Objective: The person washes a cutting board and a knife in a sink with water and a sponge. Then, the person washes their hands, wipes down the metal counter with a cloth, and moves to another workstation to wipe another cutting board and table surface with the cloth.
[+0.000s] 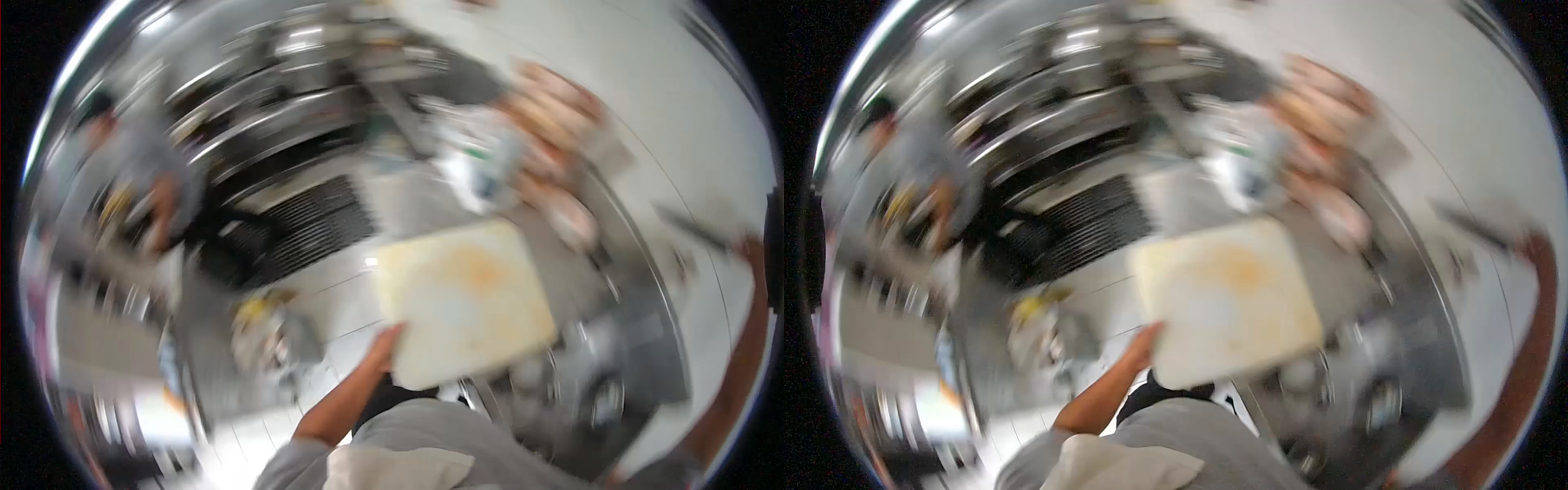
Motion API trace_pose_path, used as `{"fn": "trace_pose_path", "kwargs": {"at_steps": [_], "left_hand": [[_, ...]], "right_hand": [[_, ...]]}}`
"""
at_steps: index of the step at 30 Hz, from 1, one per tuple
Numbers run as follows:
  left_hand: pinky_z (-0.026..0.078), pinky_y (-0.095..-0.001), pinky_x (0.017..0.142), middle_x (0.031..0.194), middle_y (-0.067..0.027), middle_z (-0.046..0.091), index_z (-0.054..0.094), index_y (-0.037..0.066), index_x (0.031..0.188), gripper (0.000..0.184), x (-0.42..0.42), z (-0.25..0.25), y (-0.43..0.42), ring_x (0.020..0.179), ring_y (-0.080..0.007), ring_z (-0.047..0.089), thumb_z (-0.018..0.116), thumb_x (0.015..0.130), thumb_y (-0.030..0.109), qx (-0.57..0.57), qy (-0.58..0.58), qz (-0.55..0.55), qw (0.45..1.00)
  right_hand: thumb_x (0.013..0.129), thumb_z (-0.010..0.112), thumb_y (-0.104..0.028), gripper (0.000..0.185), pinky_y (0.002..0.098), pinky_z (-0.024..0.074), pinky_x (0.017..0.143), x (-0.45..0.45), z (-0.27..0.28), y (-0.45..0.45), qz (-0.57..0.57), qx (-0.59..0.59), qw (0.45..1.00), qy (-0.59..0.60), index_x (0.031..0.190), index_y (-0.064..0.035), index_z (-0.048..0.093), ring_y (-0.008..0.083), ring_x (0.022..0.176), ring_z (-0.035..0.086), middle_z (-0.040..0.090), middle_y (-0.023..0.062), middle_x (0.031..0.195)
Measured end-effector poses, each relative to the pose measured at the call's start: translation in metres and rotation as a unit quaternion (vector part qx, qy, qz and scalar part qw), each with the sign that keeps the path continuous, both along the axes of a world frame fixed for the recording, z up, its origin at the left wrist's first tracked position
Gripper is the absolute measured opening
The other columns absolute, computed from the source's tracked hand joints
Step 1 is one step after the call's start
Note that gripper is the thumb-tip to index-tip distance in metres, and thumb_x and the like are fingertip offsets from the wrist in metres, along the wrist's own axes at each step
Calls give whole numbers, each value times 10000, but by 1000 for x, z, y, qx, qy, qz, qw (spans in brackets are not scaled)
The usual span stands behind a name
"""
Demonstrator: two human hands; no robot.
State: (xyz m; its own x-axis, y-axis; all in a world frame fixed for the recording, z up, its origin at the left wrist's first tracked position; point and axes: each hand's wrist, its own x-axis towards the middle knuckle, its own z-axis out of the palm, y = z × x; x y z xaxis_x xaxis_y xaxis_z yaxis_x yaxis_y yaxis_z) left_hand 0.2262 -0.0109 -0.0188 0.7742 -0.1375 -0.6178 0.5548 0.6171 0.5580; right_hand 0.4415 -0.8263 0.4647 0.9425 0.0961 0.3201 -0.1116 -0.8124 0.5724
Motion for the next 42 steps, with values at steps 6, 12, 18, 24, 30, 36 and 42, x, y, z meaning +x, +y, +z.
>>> {"fn": "trace_pose_path", "kwargs": {"at_steps": [6,12,18,24,30,36,42], "left_hand": [[414,-377,872,1241,-176,372,90,12,1320,831,2,26,-8,1072,-273,452,595,762,364,88,-75,91,989],[413,-402,872,1287,-176,326,4,15,1337,945,-1,38,-2,1103,-258,436,615,729,403,52,-39,113,991],[377,-423,910,1287,-167,324,38,19,1337,943,-12,63,-8,1138,-270,399,614,726,449,66,-43,69,995],[363,-445,921,1299,-149,314,113,82,1337,858,-2,39,-12,1150,-273,384,580,745,491,33,-11,81,996],[341,-444,939,1309,-149,301,114,94,1340,864,1,44,-15,1168,-284,361,549,743,542,11,-7,85,996],[314,-453,936,1319,-123,295,126,126,1347,862,1,45,-34,1201,-280,308,482,737,622,51,1,62,997],[314,-507,910,1323,-145,290,162,162,1344,837,-16,55,-14,1183,-334,328,382,735,692,68,-21,-18,997]], "right_hand": [[815,530,-305,421,371,378,886,97,-18,214,-116,96,988,-33,1136,-34,498,251,1004,507,518,121,1139],[829,527,-286,364,407,390,875,69,-37,312,-13,175,984,15,1121,-68,530,274,1010,500,497,131,1171],[661,551,-101,297,275,434,616,40,-167,419,392,406,754,335,936,13,551,175,672,526,560,85,778],[623,661,-68,353,279,473,642,-55,-227,473,323,371,760,423,961,-21,570,157,709,580,600,89,796],[808,565,-212,358,329,442,794,-97,-290,493,219,518,602,567,1114,-33,518,226,903,560,577,160,1029],[801,579,-207,358,310,441,798,-120,-356,518,244,537,575,567,1111,-35,524,228,898,568,590,161,1008],[742,593,-58,266,306,460,704,-130,-349,582,336,528,625,467,1001,-18,546,212,873,549,548,113,965]]}}
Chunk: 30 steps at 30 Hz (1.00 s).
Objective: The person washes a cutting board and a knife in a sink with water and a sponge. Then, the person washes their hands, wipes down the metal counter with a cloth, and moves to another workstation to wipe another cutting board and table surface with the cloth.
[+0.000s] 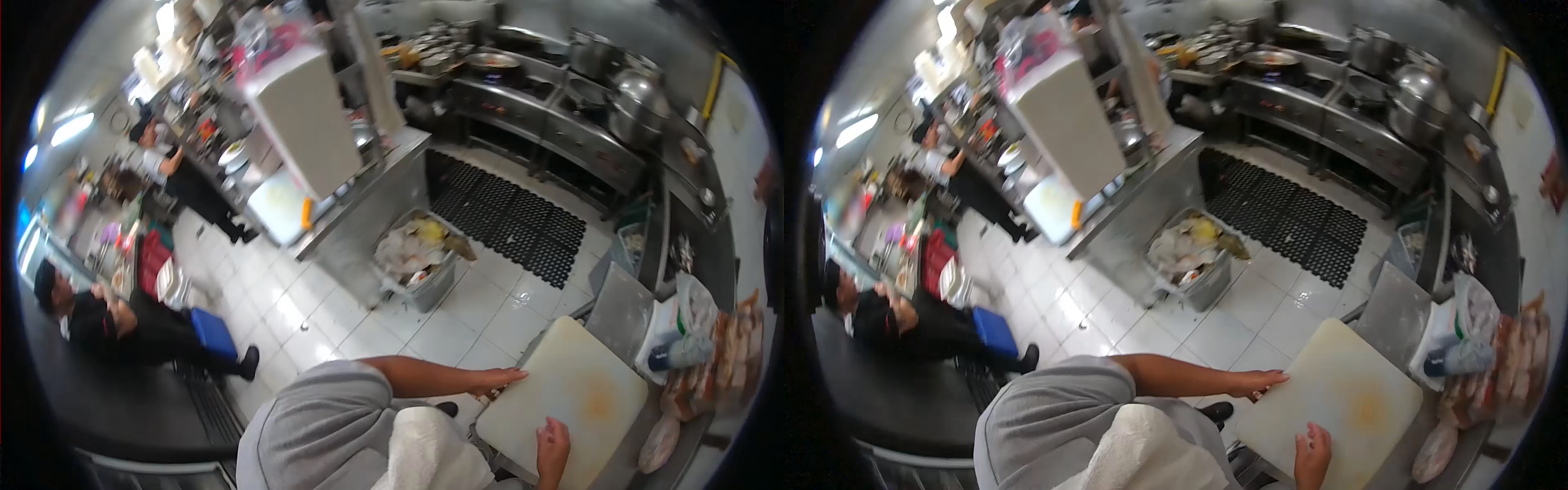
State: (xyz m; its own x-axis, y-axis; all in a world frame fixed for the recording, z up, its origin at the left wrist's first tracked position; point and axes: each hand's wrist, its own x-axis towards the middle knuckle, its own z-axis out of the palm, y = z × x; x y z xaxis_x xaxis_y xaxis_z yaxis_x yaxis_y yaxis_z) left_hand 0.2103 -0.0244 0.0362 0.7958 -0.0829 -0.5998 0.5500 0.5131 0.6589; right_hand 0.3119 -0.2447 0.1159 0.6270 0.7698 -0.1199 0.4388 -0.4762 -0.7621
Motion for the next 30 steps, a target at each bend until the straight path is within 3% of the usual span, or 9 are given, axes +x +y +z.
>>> {"fn": "trace_pose_path", "kwargs": {"at_steps": [3,7,9,13,15,19,22,24,30], "left_hand": [[358,-474,885,1290,-148,328,197,145,1331,797,-17,-3,15,1133,-324,388,391,755,659,20,-10,29,999],[412,-423,828,1244,-133,379,290,109,1290,703,-57,-24,51,1042,-290,474,433,788,580,23,-24,44,998],[418,-415,811,1233,-120,397,321,103,1270,658,-90,-22,78,1022,-268,490,451,799,543,23,-29,70,997],[430,-382,767,1170,-73,465,407,106,1199,506,-170,-29,141,962,-203,528,492,825,437,6,-4,164,986],[428,-393,773,1145,-64,480,420,113,1188,480,-215,-36,177,948,-200,534,496,827,421,-8,-9,211,977],[427,-382,765,1044,-24,529,477,132,1089,360,-310,-41,236,907,-168,547,512,830,380,-62,-16,340,938],[421,-362,783,1065,-34,530,494,115,1054,314,-364,-45,271,962,-176,532,499,840,345,-77,-2,401,913],[417,-361,790,1063,-31,531,497,120,1043,299,-388,-46,285,961,-175,531,496,842,341,-84,-4,417,905],[406,-356,810,1068,-27,532,493,118,1037,290,-398,-45,307,965,-176,527,482,849,337,-98,-1,430,898]], "right_hand": [[735,583,-61,296,372,399,815,-5,2,28,-11,22,998,-63,1020,-9,525,309,994,476,480,177,1073],[739,588,-85,320,397,360,871,-12,-34,56,8,21,993,-117,1042,-12,515,328,1045,437,456,179,1119],[759,590,-125,267,381,376,858,-22,-55,65,1,-44,966,-256,982,9,534,305,1019,464,489,182,1075],[735,608,-117,305,407,340,902,-22,-64,74,-21,-98,960,-262,1001,3,520,350,1056,431,460,213,1118],[763,595,-171,251,392,364,869,-18,-72,74,-37,-87,962,-257,925,12,540,338,981,466,508,201,991],[762,597,-171,257,391,363,870,-30,-53,101,-62,-186,952,-235,923,20,535,339,961,468,505,200,970],[739,643,-302,467,388,397,883,-48,-37,140,-94,-282,920,-256,1131,-76,530,308,953,549,576,184,1041],[753,601,-176,264,393,362,868,-74,-32,184,-15,-67,954,-292,923,14,535,338,973,467,507,199,972],[723,615,-122,271,389,371,867,-139,-23,275,132,-87,964,-216,957,-3,545,343,1042,446,497,205,1069]]}}
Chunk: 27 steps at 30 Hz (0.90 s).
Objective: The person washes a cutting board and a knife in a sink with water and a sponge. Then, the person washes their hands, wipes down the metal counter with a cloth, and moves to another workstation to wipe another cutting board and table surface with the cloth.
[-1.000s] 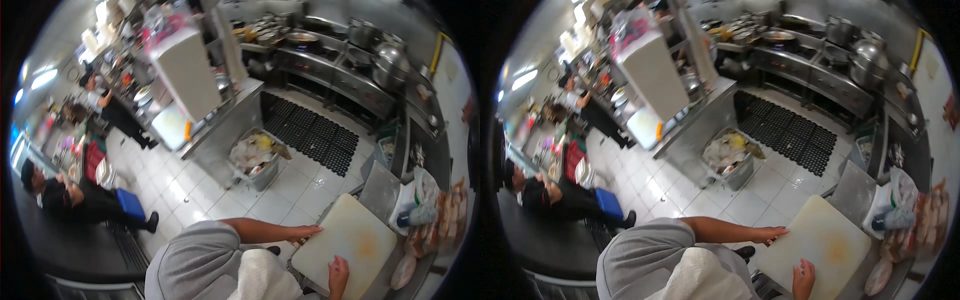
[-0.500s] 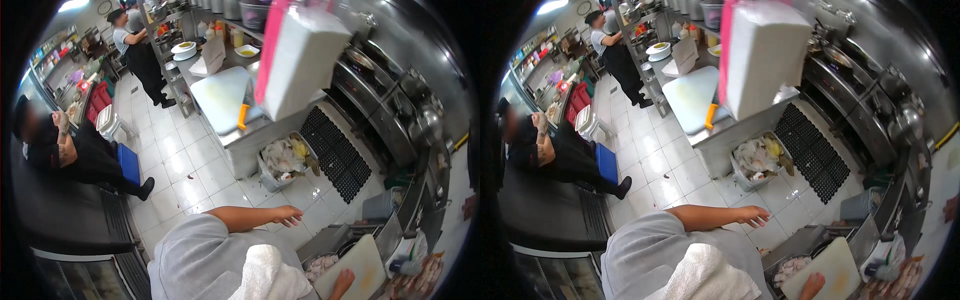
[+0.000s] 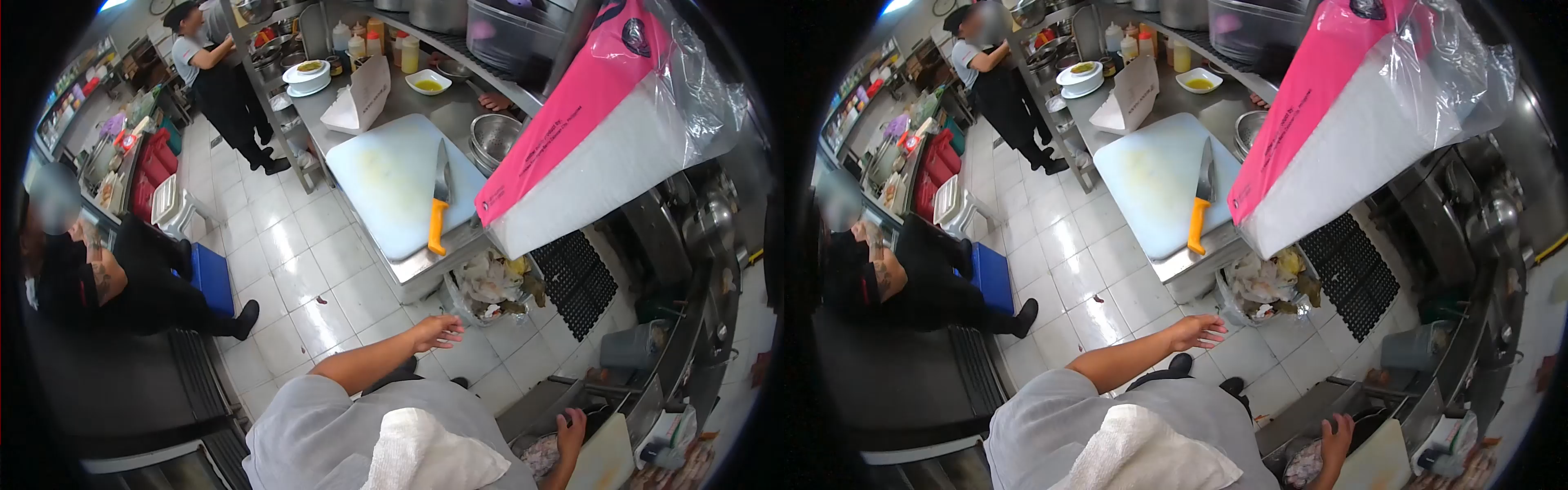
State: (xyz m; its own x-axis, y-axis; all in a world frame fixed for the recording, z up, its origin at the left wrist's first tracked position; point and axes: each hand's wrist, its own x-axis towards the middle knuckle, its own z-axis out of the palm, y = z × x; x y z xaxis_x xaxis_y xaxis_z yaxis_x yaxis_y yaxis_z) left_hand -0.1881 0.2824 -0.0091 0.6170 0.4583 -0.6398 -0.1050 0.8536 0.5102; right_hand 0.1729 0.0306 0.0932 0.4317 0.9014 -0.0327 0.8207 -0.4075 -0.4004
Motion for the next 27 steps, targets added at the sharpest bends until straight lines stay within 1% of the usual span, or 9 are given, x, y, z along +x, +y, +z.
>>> {"fn": "trace_pose_path", "kwargs": {"at_steps": [1,5,7,9,11,13,17,22,27], "left_hand": [[406,-357,811,1071,-27,532,493,113,1040,295,5,2,-1,968,-176,525,482,850,338,-5,-6,7,1000],[426,-332,790,1053,-30,538,490,107,1044,303,15,10,3,960,-170,531,472,850,340,6,-10,6,1000],[429,-328,792,1061,-42,536,483,103,1075,328,16,10,9,969,-178,529,477,848,341,18,15,-36,999],[432,-334,794,1074,-57,534,473,96,1104,356,11,10,17,968,-191,533,482,846,341,48,37,19,998],[423,-356,811,1106,-74,526,472,86,1112,352,2,14,25,997,-224,520,474,852,324,68,96,44,992],[426,-365,803,1118,-92,517,456,72,1128,381,-8,14,24,991,-238,524,475,843,324,93,160,87,979],[416,-387,786,1115,-104,520,445,65,1134,408,-25,5,1,981,-251,536,495,813,312,41,318,176,931],[429,-383,692,1023,-94,534,457,77,1086,356,-25,1,-56,902,-242,561,488,814,304,-35,463,175,868],[436,-382,662,1002,-79,533,461,81,1067,333,9,23,-89,865,-238,574,477,823,307,-63,505,169,844]], "right_hand": [[723,615,-122,271,389,371,867,-3,-1,11,-4,1,1000,4,957,-3,545,343,1042,446,497,205,1069],[734,620,-222,312,373,412,822,1,-22,64,62,-152,978,126,977,-36,561,322,945,518,558,179,982],[742,616,-245,337,374,416,821,11,-51,90,132,-103,977,135,1001,-37,558,328,921,527,569,189,947],[726,616,-293,377,379,426,785,25,-79,126,190,-88,972,112,994,-34,557,331,912,529,559,188,969],[740,592,-300,390,372,420,806,20,-43,183,205,-134,955,169,1042,-57,552,321,946,521,555,186,996],[760,570,-317,392,380,419,805,28,-49,226,223,-104,947,205,1069,-79,536,317,954,518,555,155,1016],[775,548,-351,380,394,414,813,50,-75,312,262,-107,942,181,1072,-113,534,305,995,502,527,117,1082],[770,540,-343,366,397,420,799,85,-106,368,357,-119,900,221,1049,-106,547,323,970,510,540,143,1028],[779,527,-327,336,380,431,774,119,-147,414,406,-147,875,217,1022,-97,555,317,930,530,570,143,956]]}}
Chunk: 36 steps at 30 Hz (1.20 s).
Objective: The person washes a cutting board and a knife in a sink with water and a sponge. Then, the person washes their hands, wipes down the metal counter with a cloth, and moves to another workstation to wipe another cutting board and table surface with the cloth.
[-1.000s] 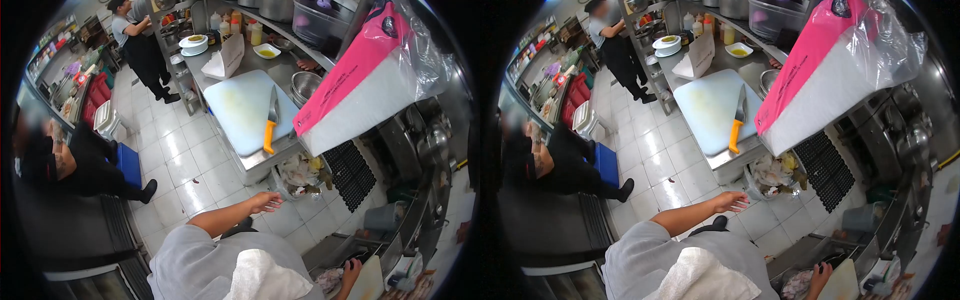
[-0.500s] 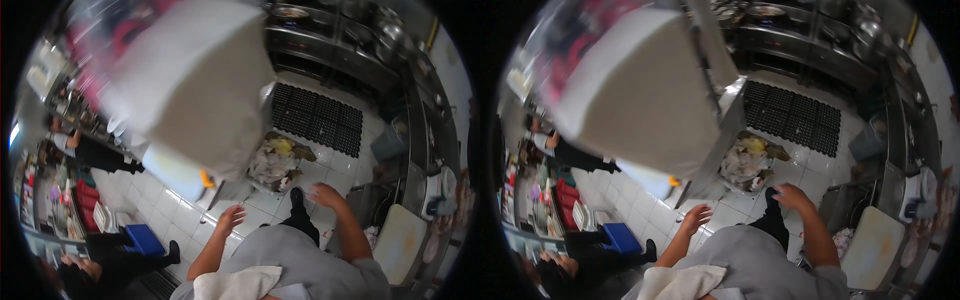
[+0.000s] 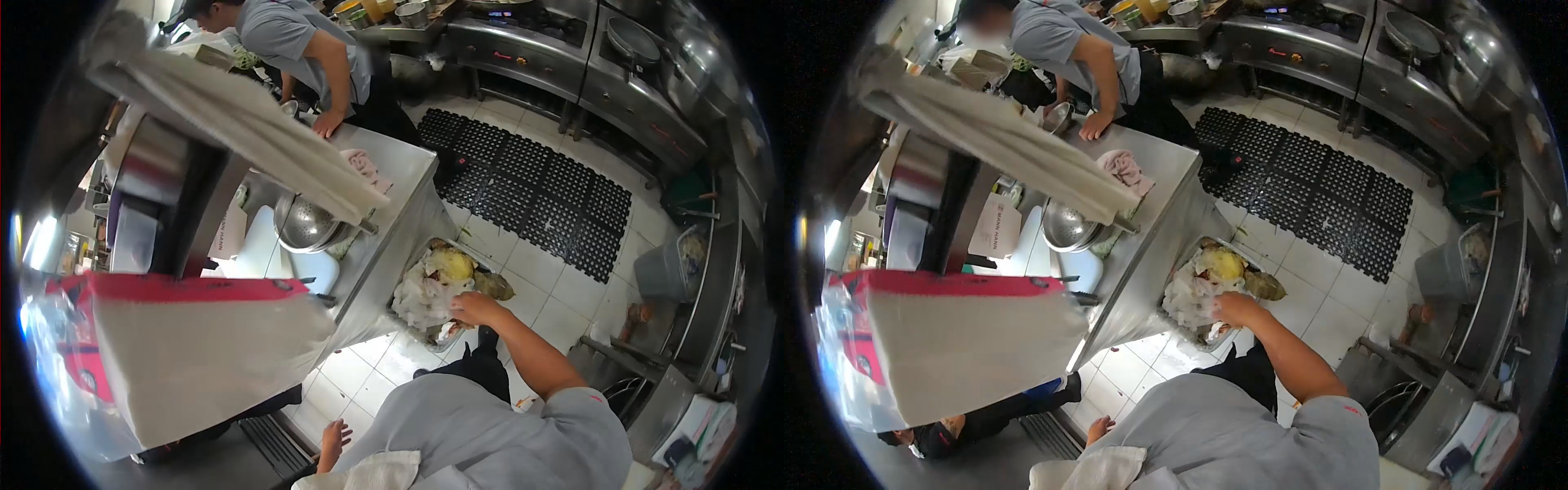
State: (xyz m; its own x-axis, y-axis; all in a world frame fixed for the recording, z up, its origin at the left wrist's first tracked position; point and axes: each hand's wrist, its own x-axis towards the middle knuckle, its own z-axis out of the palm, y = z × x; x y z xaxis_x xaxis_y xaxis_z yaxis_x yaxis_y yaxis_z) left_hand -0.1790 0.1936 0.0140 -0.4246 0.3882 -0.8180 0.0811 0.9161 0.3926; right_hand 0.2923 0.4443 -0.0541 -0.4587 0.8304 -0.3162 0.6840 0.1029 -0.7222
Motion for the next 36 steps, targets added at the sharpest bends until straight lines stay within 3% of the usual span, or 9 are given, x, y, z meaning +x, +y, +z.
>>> {"fn": "trace_pose_path", "kwargs": {"at_steps": [9,11,12,14,17,23,27,31,36], "left_hand": [[452,-383,689,1036,-104,553,452,56,1118,359,71,11,-37,811,-262,599,470,836,279,-10,57,-29,998],[460,-358,685,1000,-103,574,481,42,1097,354,20,-51,-98,811,-244,605,487,824,268,-40,85,-194,977],[464,-346,683,982,-103,584,496,36,1086,351,5,-71,-118,811,-235,607,496,818,263,-49,103,-271,956],[475,-319,673,895,-106,616,553,26,1036,353,16,-66,-141,779,-202,617,511,798,283,243,283,-594,713],[475,-319,674,887,-107,618,560,25,1027,352,49,-59,-117,774,-203,618,511,798,288,-12,145,-222,964],[477,-321,675,871,-109,622,573,24,1008,352,88,-21,-54,764,-204,620,509,798,298,-48,139,-134,980],[478,-321,676,860,-110,624,583,23,996,352,90,-15,-46,758,-205,621,508,798,305,-45,139,-119,982],[479,-322,677,849,-111,627,592,22,983,354,86,-20,-34,752,-206,622,506,798,312,-40,131,-118,983],[480,-352,700,914,-146,613,569,41,1016,317,29,-98,0,773,-271,615,563,772,244,63,83,-416,903]], "right_hand": [[768,555,-241,246,359,440,709,-39,75,217,-188,206,926,256,928,-57,582,306,801,555,574,151,883],[763,563,-228,248,354,438,721,-58,92,267,-192,227,915,274,948,-64,580,307,814,553,572,150,914],[760,566,-217,272,356,441,724,-68,103,287,-225,258,908,241,994,-78,562,310,822,553,564,148,956],[757,568,-206,305,358,444,728,-85,117,311,-244,298,897,217,1039,-93,543,314,830,553,555,147,998],[757,543,-175,382,390,459,738,-110,122,334,-212,257,924,188,1126,-109,474,325,875,551,544,140,1024],[789,519,-173,218,375,456,712,-107,61,375,-100,291,951,17,966,-57,569,334,848,556,580,151,936],[807,513,-171,196,309,440,712,-64,127,352,-174,147,917,327,938,-47,587,185,833,561,576,92,981],[825,495,-131,267,272,399,829,9,139,279,-188,28,633,751,1077,-42,485,143,951,512,539,57,1047],[888,358,-328,426,364,360,935,77,155,148,-256,-28,509,821,1216,-60,408,224,1101,453,468,74,1203]]}}
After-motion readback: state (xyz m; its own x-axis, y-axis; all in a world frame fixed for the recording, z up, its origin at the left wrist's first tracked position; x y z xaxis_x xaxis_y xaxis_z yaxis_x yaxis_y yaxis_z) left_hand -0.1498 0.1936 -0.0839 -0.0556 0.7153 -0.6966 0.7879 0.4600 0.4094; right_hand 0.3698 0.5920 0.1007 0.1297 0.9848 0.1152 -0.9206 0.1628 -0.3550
